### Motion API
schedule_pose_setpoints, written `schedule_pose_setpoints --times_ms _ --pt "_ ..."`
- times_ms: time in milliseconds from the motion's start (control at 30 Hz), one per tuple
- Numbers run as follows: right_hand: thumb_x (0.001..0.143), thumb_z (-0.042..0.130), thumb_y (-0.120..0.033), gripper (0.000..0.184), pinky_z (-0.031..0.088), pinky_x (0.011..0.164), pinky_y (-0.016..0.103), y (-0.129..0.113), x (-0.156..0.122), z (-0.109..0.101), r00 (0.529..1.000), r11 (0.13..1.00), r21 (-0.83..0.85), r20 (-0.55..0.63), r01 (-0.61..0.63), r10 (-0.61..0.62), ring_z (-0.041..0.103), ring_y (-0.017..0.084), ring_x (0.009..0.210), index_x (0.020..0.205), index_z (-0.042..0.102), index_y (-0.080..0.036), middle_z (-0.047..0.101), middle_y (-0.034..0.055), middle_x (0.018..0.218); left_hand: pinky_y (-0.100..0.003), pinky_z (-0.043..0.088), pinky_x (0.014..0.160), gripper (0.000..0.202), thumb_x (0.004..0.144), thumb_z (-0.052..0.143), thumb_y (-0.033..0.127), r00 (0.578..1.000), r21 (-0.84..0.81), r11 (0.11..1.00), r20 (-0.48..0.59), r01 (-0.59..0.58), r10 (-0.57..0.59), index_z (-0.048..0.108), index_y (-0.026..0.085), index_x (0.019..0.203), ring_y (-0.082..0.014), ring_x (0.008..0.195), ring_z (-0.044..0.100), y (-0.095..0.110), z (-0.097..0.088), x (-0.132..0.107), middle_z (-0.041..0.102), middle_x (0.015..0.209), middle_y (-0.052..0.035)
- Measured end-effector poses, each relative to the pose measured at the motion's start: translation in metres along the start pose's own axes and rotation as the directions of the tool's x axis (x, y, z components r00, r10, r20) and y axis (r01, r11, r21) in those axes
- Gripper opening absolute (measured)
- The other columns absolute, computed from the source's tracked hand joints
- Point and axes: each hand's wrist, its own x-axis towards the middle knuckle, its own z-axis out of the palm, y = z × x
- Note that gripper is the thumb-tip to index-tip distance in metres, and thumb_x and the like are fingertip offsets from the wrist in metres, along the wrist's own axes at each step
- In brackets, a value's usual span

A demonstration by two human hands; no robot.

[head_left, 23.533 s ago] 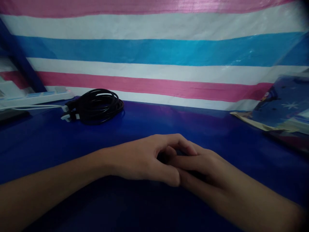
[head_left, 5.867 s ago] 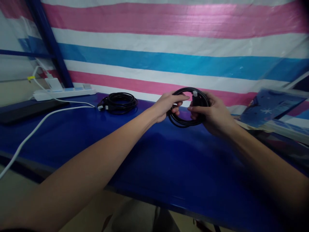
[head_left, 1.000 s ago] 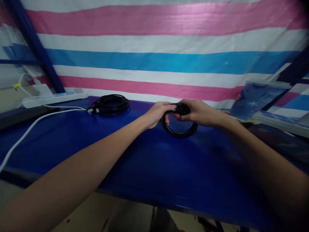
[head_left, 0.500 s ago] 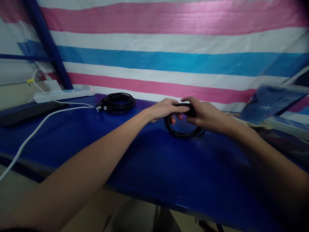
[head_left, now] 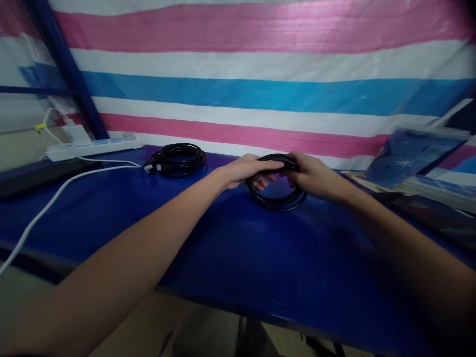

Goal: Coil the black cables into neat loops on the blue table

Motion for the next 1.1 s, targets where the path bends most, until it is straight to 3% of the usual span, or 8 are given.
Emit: schedule_pose_setpoints --times_ms 100,200,367,500,633,867,967,1100 --pt "0.070 0.046 -0.011 0.017 0.040 0.060 0.032 -0.007 -0.003 -0.004 0.999 0.998 0.045 -0.036 0.040 -0.038 0.054 0.020 0.069 0.085 0.051 -0.018 0.060 0.0071 0.080 -0.022 0.044 0.052 0.037 0.078 0.064 0.046 0.998 -0.024 0.998 0.021 -0.052 0.052 0.065 0.010 0.087 -0.0070 0.054 0.054 0.001 -0.001 -0.001 0.064 0.078 -0.0066" --pt "0.069 0.049 -0.012 0.021 0.038 0.050 0.029 -0.012 -0.007 -0.007 0.999 0.959 0.284 -0.015 -0.025 0.030 0.052 0.017 0.057 0.089 0.051 -0.020 0.056 0.0017 0.067 -0.019 0.035 0.043 0.035 0.080 0.063 0.046 0.997 -0.097 0.993 0.026 -0.070 0.073 0.064 0.011 0.080 -0.0037 0.043 0.044 0.005 0.001 -0.003 0.056 0.061 -0.0017" --pt "0.062 0.056 -0.008 0.023 0.027 0.040 0.025 -0.013 -0.007 -0.010 1.000 0.709 0.705 -0.014 -0.007 0.024 0.042 0.007 0.041 0.083 0.052 -0.019 0.060 -0.0003 0.073 -0.017 0.023 0.041 0.026 0.081 0.064 0.035 0.983 -0.308 0.948 0.134 -0.076 0.122 0.057 0.014 0.070 0.0010 0.037 0.017 0.022 0.011 -0.012 0.026 0.047 0.0097" --pt "0.062 0.053 -0.007 0.011 0.022 0.039 0.025 -0.009 -0.007 -0.010 0.994 0.624 0.775 0.048 -0.100 0.100 0.027 0.004 0.034 0.068 0.053 -0.017 0.044 -0.0054 0.048 -0.018 0.026 0.044 0.011 0.070 0.067 0.009 0.978 -0.212 0.959 0.056 -0.187 0.203 0.058 0.012 0.076 0.0003 0.042 0.027 0.025 0.019 -0.011 0.041 0.054 0.0060" --pt "0.068 0.053 -0.013 0.005 0.031 0.044 0.026 -0.008 -0.006 -0.008 0.986 0.629 0.760 0.098 -0.162 0.135 0.028 0.006 0.035 0.067 0.054 -0.017 0.034 -0.0068 0.041 -0.020 0.017 0.039 0.019 0.074 0.069 0.022 0.957 -0.158 0.952 -0.171 -0.261 0.234 0.056 0.013 0.085 -0.0007 0.041 0.026 0.019 0.024 -0.005 0.047 0.058 0.0043" --pt "0.067 0.070 -0.031 0.025 0.036 0.045 0.027 -0.019 -0.007 -0.005 0.995 0.731 0.680 -0.015 -0.061 0.097 0.038 0.007 0.042 0.080 0.053 -0.018 0.048 -0.0034 0.059 -0.021 0.009 0.037 0.042 0.074 0.070 0.045 0.950 -0.281 0.918 -0.224 -0.279 0.220 0.038 0.020 0.066 -0.0012 0.038 0.012 0.017 0.018 -0.002 0.018 0.051 0.0106" --pt "0.066 0.072 -0.032 0.038 0.039 0.049 0.029 -0.019 -0.007 0.000 0.952 0.885 0.466 -0.262 -0.020 0.159 0.050 0.013 0.051 0.095 0.051 -0.021 0.055 -0.0001 0.070 -0.021 0.009 0.038 0.038 0.075 0.069 0.044 0.964 -0.329 0.915 -0.203 -0.233 0.172 0.040 0.020 0.066 -0.0014 0.039 0.011 0.018 0.018 -0.002 0.017 0.050 0.0109" --pt "0.081 0.056 -0.037 0.029 0.044 0.068 0.038 -0.014 -0.006 0.007 0.887 1.000 -0.029 -0.461 0.004 -0.017 0.060 0.027 0.083 0.104 0.055 -0.019 0.064 0.0114 0.093 -0.022 0.009 0.039 0.031 0.075 0.071 0.033 0.981 -0.326 0.931 -0.155 -0.161 0.116 0.045 0.018 0.066 -0.0016 0.040 0.011 0.019 0.021 -0.002 0.018 0.049 0.0108"
